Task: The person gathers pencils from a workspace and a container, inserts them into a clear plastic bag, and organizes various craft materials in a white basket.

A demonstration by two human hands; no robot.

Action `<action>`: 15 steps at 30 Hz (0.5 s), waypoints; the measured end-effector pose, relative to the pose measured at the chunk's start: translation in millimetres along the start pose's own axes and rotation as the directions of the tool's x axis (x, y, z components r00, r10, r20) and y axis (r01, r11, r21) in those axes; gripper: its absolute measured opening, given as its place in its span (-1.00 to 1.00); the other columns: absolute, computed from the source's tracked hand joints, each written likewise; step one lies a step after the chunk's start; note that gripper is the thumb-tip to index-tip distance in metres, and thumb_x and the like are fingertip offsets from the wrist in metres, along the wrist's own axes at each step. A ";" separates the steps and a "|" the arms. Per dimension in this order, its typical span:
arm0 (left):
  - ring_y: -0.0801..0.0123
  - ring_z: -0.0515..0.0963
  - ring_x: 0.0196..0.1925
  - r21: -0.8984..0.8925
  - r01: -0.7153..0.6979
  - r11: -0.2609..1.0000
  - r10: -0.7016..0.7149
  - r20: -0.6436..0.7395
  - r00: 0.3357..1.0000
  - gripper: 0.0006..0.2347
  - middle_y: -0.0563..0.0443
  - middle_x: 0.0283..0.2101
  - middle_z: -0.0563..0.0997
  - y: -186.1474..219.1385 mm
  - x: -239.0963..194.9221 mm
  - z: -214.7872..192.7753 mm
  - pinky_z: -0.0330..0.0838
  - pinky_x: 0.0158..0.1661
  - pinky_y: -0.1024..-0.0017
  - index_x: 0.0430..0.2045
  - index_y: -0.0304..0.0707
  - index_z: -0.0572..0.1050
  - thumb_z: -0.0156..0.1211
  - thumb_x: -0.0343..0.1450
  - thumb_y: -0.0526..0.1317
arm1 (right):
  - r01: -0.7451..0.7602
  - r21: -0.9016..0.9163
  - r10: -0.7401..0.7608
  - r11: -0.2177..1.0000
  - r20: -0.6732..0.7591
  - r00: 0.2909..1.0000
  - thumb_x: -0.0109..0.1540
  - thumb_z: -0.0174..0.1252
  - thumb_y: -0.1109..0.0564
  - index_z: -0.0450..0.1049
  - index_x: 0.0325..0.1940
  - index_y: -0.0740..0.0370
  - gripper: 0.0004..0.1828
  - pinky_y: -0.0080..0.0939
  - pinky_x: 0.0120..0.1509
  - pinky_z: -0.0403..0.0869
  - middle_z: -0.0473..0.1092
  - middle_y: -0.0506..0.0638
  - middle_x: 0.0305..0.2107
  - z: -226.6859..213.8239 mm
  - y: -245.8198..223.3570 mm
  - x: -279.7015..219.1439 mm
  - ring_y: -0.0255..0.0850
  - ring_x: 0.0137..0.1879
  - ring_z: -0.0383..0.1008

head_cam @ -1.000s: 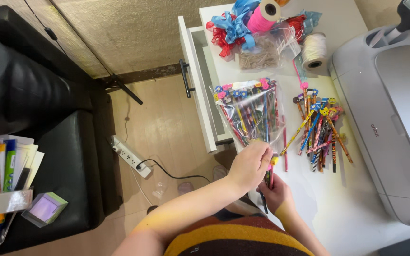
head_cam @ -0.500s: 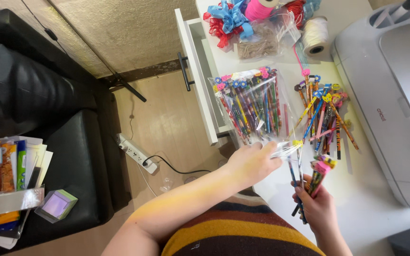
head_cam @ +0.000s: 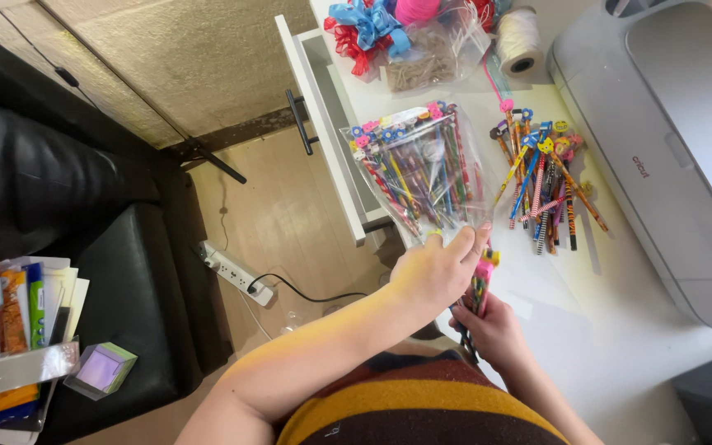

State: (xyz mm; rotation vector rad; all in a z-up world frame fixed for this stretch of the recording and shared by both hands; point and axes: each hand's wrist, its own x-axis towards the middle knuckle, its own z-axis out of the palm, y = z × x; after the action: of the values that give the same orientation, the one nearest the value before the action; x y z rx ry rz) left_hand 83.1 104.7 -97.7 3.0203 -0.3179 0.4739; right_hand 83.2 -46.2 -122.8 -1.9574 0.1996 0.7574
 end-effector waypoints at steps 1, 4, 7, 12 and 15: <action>0.24 0.37 -0.45 -0.002 -0.021 1.000 0.022 0.053 0.998 -0.45 0.02 -0.02 0.27 -1.4 0.3 -3.3 0.35 -0.67 0.43 0.22 -0.22 0.11 0.08 0.29 -0.24 | 0.012 -0.013 -0.012 1.000 0.014 1.000 0.10 0.11 0.24 0.42 -0.29 0.32 -0.88 -0.20 -0.30 0.44 0.47 0.13 -0.58 2.7 -2.9 5.5 -0.14 -0.42 0.49; 0.30 0.39 -0.48 0.039 0.014 0.999 -0.006 -0.195 0.981 -0.54 0.00 -0.09 0.31 -5.4 0.2 -6.2 0.37 -0.65 0.50 0.12 -0.26 0.19 -0.03 0.28 -0.28 | 0.083 -0.050 -0.084 0.995 -0.013 0.996 0.07 0.14 0.21 0.41 -0.45 0.28 -0.93 -0.24 -0.44 0.41 0.44 0.09 -0.66 7.7 4.9 20.8 -0.17 -0.49 0.48; 0.38 0.36 -0.58 0.048 0.089 0.995 -0.055 -0.486 0.872 -0.61 0.04 -0.17 0.37 -10.9 -1.0 -4.6 0.35 -0.72 0.56 0.00 -0.26 0.33 -0.10 0.26 -0.30 | 0.219 0.079 -0.212 0.973 -0.085 0.974 0.04 0.15 0.29 0.43 -0.30 0.31 -0.85 -0.32 -0.59 0.37 0.42 0.13 -0.65 2.1 20.7 31.6 -0.18 -0.55 0.44; 0.27 0.40 -0.54 -0.064 0.068 0.996 -0.090 -0.456 0.886 -0.63 0.03 -0.07 0.36 -9.5 -7.8 -7.1 0.39 -0.70 0.51 0.01 -0.31 0.33 -0.08 0.29 -0.33 | 0.359 0.337 -0.318 0.871 -0.173 0.932 0.07 0.11 0.36 0.34 -0.04 0.45 -0.64 -0.28 -0.78 0.37 0.43 0.25 -0.39 -18.4 35.4 33.8 -0.10 -0.50 0.44; 0.27 0.40 -0.54 -0.090 0.049 0.995 -0.085 -0.467 0.880 -0.61 0.01 -0.05 0.37 -2.1 -6.6 -9.1 0.40 -0.69 0.52 0.04 -0.32 0.31 -0.06 0.29 -0.34 | 0.323 0.177 -0.293 0.930 -0.177 0.940 0.10 0.12 0.34 0.39 -0.07 0.43 -0.69 -0.27 -0.75 0.37 0.44 0.25 -0.45 -6.1 34.7 32.4 -0.08 -0.47 0.43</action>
State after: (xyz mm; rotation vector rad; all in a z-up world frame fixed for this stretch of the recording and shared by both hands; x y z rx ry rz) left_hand 74.7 109.0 -91.1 2.7076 -0.1885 1.1299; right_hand 96.2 -62.9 -165.7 -1.7931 0.0512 0.3701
